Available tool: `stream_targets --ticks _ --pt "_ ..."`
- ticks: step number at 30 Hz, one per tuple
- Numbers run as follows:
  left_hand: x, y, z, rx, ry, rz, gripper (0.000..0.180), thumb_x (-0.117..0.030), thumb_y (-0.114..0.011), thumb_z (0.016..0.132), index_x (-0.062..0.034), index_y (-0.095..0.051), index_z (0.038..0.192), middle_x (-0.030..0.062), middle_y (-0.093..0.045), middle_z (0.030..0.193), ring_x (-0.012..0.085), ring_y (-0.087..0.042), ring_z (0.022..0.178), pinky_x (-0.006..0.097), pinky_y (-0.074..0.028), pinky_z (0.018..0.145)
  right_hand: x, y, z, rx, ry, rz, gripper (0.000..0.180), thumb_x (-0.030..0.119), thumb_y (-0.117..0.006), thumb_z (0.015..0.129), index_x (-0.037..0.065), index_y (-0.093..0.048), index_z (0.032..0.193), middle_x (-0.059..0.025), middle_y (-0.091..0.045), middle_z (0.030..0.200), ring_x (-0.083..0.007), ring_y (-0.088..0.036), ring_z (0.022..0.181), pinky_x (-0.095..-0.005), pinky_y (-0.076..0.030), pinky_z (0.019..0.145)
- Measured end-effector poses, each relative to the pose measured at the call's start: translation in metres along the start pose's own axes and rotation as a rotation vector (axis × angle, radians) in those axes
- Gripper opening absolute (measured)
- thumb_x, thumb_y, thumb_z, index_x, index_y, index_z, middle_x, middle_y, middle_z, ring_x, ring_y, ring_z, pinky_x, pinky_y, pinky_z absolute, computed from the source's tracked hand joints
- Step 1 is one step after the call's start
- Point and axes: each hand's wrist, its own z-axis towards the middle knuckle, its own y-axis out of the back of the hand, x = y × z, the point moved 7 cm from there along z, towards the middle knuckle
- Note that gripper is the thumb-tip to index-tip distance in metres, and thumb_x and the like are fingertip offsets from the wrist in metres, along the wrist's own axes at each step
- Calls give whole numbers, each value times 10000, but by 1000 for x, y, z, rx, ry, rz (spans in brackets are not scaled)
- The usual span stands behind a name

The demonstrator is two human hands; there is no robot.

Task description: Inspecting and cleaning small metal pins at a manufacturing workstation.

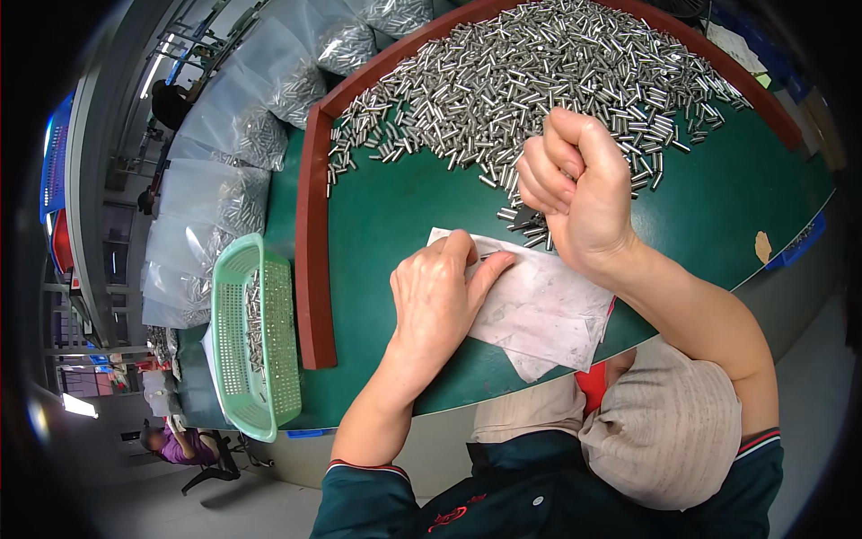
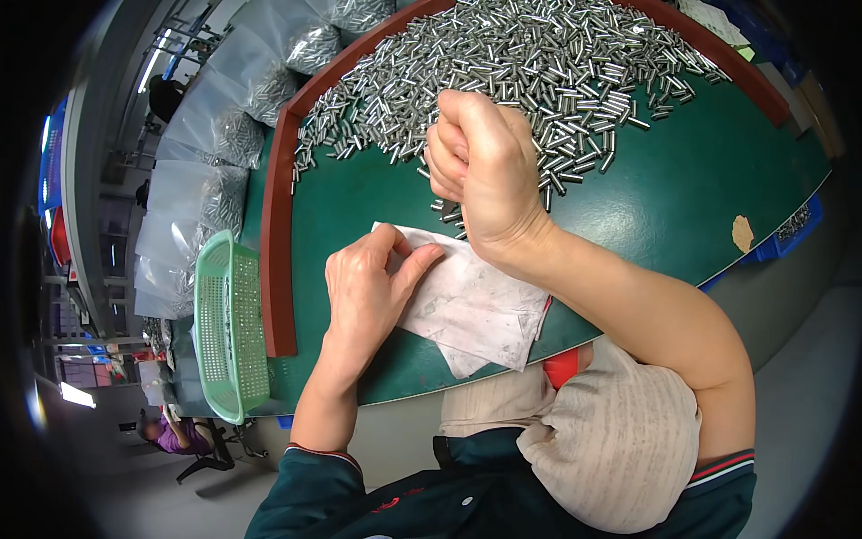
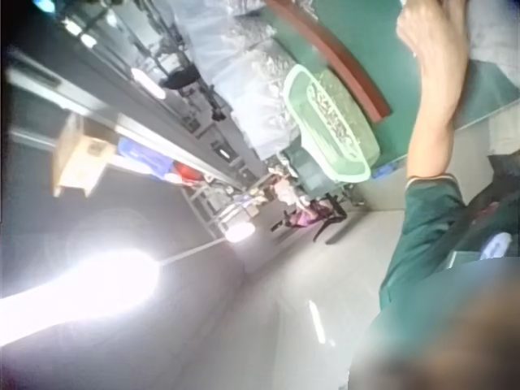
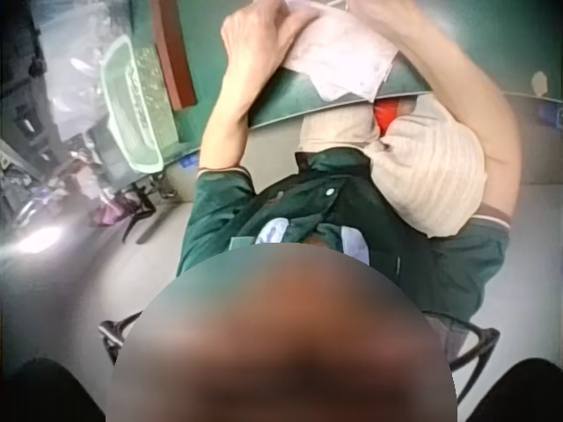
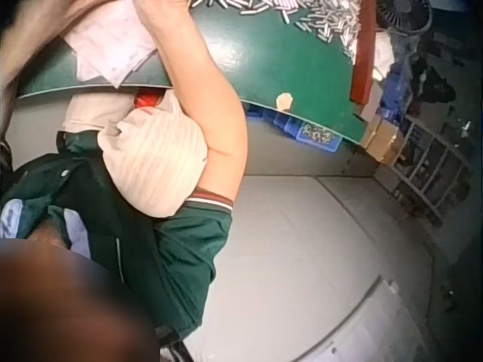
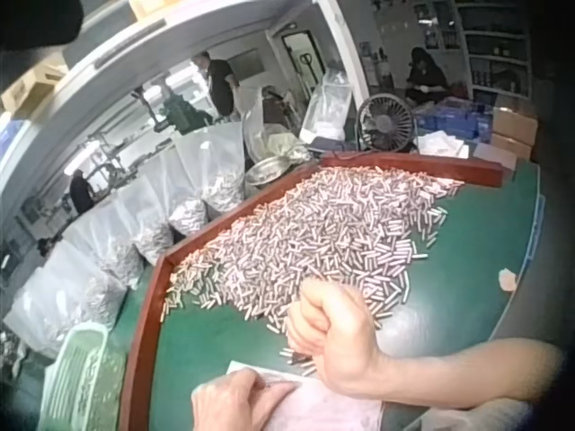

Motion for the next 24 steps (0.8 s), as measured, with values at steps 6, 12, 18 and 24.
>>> stream_targets --ticks 6,12,18,24 --pt "-3 -3 3 -15 -29 39 296 -213 -640 719 -21 -441 615 127 -519 520 285 -511 434 352 -390 410 -1 -2 -2 18 -16 -10 376 208 -406 809 132 -249 475 22 -257 394 -72 -176 364 -240 -171 368" --pt "8 -7 -2 133 71 -227 142 -103 -585 745 8 -502 713 126 -503 522 252 -495 432 332 -386 435 -7 -3 -4 21 -36 -75 341 166 -299 830 148 -228 497 35 -223 394 -65 -158 365 -232 -149 371" --pt "9 -6 -3 146 55 -298 98 -56 -569 767 19 -506 772 135 -522 560 236 -511 466 309 -394 467 -19 -15 -13 187 -126 -46 388 213 -314 867 142 -235 495 31 -233 389 -70 -153 374 -239 -149 376" --pt "8 -10 -3 170 43 -268 109 -58 -564 774 13 -481 778 172 -561 631 324 -550 557 358 -413 505 -20 -19 -17 229 -92 -49 393 228 -334 861 135 -246 489 31 -237 386 -68 -153 378 -235 -150 378"
